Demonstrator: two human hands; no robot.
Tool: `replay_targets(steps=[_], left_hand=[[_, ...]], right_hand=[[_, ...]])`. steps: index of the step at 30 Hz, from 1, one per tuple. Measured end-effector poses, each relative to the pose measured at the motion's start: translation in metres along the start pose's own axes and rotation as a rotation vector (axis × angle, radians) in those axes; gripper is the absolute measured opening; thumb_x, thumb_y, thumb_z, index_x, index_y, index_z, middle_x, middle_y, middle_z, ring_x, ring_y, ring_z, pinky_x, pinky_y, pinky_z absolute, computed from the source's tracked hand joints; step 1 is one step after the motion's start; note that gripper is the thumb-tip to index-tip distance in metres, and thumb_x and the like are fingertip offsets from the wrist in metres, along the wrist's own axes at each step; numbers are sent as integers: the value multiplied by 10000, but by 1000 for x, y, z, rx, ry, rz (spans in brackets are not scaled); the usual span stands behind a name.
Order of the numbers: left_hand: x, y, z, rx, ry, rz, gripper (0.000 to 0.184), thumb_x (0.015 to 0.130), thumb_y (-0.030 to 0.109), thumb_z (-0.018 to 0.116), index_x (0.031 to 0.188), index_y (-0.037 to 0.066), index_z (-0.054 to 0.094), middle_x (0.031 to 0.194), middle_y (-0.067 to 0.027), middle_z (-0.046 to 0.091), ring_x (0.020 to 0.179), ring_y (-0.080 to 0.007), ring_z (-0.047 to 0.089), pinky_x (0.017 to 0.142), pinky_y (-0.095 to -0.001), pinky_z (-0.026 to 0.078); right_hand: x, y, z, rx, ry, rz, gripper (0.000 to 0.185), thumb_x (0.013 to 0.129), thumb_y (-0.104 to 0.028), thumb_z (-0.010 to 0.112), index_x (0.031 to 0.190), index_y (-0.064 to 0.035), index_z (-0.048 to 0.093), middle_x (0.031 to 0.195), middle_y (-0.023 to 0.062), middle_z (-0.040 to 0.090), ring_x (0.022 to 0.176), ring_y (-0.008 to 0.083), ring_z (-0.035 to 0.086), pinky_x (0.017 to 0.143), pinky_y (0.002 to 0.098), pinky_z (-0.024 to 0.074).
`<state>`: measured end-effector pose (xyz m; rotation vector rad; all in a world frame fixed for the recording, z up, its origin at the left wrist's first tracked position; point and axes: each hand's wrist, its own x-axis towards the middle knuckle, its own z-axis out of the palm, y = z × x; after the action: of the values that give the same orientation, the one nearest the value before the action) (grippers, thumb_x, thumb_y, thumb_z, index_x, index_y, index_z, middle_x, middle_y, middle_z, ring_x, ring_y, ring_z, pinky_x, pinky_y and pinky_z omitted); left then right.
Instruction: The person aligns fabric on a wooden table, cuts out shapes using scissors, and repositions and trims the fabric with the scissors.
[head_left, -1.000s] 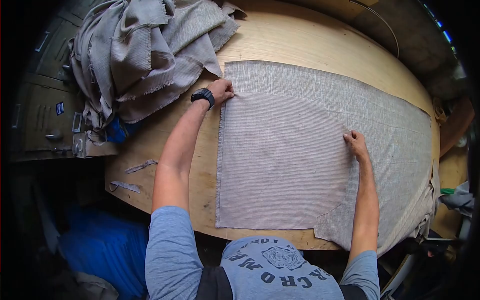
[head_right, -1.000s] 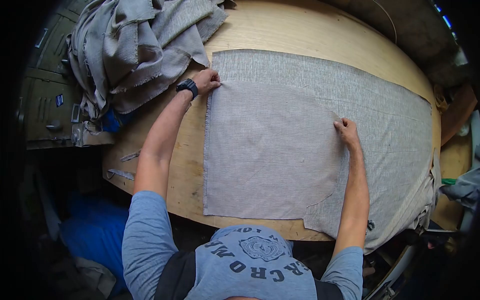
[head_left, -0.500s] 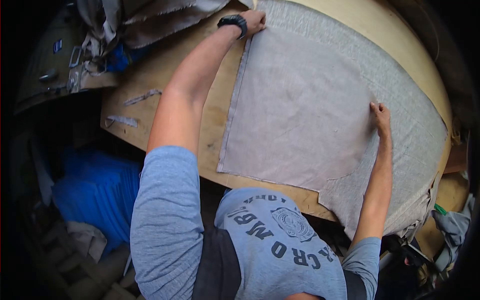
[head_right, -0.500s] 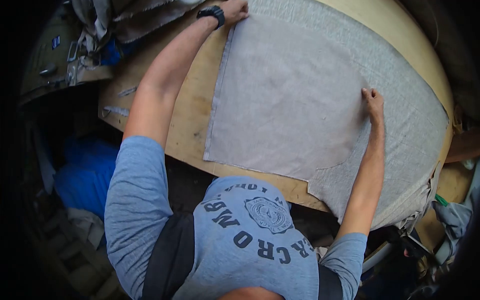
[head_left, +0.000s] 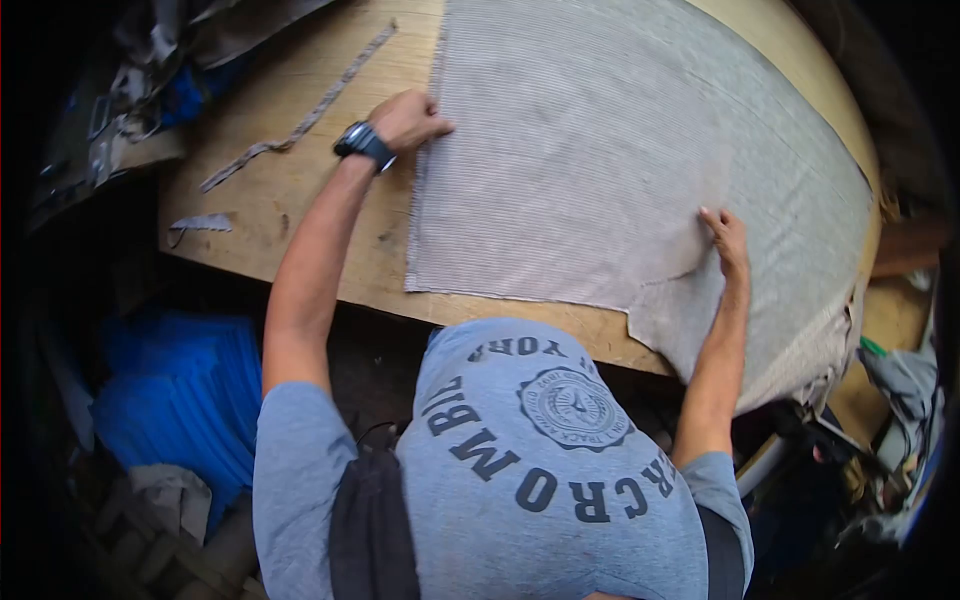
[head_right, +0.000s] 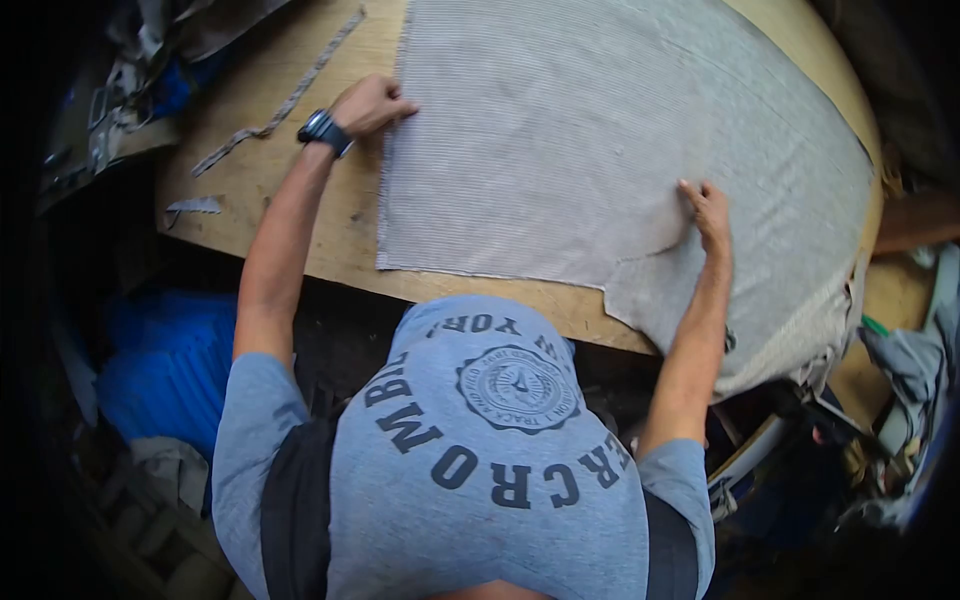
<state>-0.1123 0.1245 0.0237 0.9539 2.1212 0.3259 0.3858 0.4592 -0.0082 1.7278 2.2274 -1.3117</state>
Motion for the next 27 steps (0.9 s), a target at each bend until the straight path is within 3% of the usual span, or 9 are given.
replay_targets(steps=[3,11,14,19,21,22,27], left_hand=[[-27,-7,21,-52,58,-3,329,831,355,729,776,34,688,707,-104,682,662,-226,653,655,-378,498],[-20,-17,25,-103,49,29,306,844,301,750,757,18,673,692,-83,673,642,-180,631,628,-343,485],[-17,-19,25,-105,40,30,301,841,290,753,751,15,667,669,-69,652,609,-155,597,615,-332,478],[-10,-26,32,-125,54,67,303,823,302,755,748,17,686,677,-72,670,622,-163,622,628,-337,494],[-16,-23,30,-103,64,47,292,802,308,743,763,20,716,700,-102,697,665,-184,667,658,-343,517],[-16,-25,31,-106,81,60,288,786,309,740,781,21,722,708,-113,700,677,-203,675,672,-349,524],[-24,-21,24,-89,74,17,284,786,335,747,762,53,714,728,-98,709,707,-225,680,698,-350,525]], right_hand=[[-43,-7,18,194,35,2,292,893,-310,729,830,-35,656,708,-61,538,619,59,425,545,273,355],[-54,15,24,167,31,24,252,903,-252,701,865,-3,686,708,-24,587,626,82,471,563,287,392],[-68,-6,24,80,70,5,249,904,-248,709,784,-43,633,685,-57,526,594,74,423,522,280,344],[-67,-6,25,134,69,-37,295,888,-262,715,717,-59,588,651,-57,485,588,77,409,518,293,342],[-53,12,21,-27,67,-5,306,872,-279,718,756,-11,627,657,-5,553,609,110,475,551,326,407],[-58,6,24,0,92,-31,331,863,-298,717,712,-36,584,635,-7,522,584,111,456,519,336,393],[-50,11,29,162,5,8,210,890,-255,697,852,-51,671,706,-28,578,592,88,484,514,303,389]])
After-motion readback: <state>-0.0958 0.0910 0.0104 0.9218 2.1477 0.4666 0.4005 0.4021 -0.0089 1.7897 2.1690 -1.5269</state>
